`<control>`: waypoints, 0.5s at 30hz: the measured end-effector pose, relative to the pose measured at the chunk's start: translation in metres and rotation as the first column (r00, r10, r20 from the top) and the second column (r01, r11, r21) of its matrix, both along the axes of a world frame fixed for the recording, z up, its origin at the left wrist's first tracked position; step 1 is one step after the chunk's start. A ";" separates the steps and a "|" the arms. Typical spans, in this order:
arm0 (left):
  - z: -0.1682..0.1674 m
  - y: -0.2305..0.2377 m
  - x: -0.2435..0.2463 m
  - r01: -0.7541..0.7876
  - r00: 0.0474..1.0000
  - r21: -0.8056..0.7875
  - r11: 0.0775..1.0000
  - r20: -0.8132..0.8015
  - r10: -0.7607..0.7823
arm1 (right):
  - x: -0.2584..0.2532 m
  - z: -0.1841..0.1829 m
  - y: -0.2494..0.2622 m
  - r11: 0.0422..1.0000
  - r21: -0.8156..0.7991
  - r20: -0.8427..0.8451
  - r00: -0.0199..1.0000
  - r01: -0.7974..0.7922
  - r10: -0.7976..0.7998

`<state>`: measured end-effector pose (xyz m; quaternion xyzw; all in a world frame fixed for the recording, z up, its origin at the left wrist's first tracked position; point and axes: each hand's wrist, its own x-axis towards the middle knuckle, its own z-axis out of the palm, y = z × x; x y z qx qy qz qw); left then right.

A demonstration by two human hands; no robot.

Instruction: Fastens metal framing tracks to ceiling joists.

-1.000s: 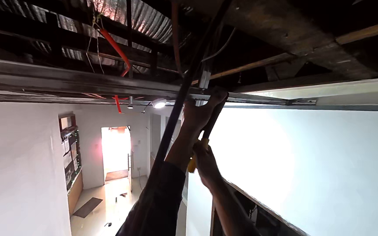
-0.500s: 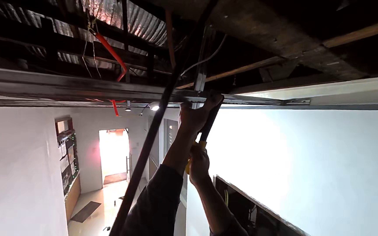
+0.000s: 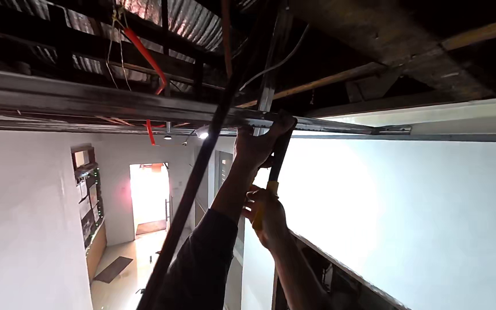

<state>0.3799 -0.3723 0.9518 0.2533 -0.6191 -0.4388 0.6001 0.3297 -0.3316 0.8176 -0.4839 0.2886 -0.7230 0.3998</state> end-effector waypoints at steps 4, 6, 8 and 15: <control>-0.001 -0.010 0.000 -0.090 0.994 -0.049 0.995 0.066 0.093 | 0.018 -0.003 -0.025 0.968 -0.134 0.007 0.977 0.211 -0.211; -0.002 -0.012 -0.001 -0.090 0.993 -0.069 0.994 0.070 0.094 | 0.025 -0.003 -0.033 0.948 -0.179 0.040 0.964 0.265 -0.262; -0.001 -0.015 -0.002 -0.065 0.995 -0.082 0.995 0.064 0.071 | 0.034 -0.002 -0.040 0.933 -0.216 0.086 0.957 0.289 -0.276; -0.012 0.024 0.014 -0.052 0.971 -0.080 0.995 0.227 0.069 | 0.011 -0.034 -0.015 0.936 -0.313 0.089 0.986 0.161 -0.140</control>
